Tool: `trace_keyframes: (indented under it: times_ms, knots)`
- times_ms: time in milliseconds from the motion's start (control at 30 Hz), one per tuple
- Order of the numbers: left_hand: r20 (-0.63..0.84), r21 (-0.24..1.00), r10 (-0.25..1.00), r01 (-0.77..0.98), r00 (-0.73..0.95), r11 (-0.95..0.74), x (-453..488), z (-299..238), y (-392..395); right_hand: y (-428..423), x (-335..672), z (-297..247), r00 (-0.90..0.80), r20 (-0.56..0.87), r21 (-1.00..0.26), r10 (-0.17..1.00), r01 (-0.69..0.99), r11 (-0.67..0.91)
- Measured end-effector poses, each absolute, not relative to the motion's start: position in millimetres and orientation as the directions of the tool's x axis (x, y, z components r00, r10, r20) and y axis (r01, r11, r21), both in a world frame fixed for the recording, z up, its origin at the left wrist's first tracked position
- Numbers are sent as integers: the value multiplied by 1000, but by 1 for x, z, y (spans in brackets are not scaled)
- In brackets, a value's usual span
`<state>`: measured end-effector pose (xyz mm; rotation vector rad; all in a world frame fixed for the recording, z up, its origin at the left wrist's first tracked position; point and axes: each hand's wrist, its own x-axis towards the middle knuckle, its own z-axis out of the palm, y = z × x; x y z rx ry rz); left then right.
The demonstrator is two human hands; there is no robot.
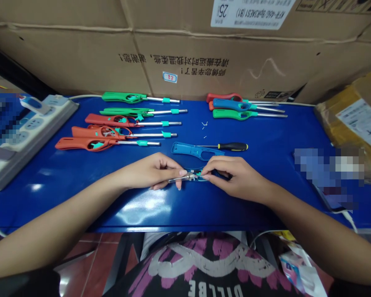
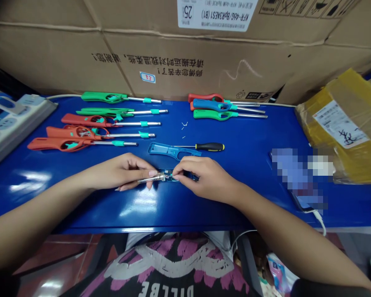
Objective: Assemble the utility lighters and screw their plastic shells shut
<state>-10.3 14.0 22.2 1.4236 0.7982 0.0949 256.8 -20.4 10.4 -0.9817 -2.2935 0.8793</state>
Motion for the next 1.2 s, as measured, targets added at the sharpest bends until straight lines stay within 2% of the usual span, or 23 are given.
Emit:
trace_keyframes:
  times_ms: [367,1200]
  knots:
    - [-413,906,506,398,757,144,-10,23,14,-21,257,10,-610,189,-713,770,454,535]
    - [-427,899,504,410,751,151,-9,22,13,-20,259,12,-643,193,-698,741,441,565]
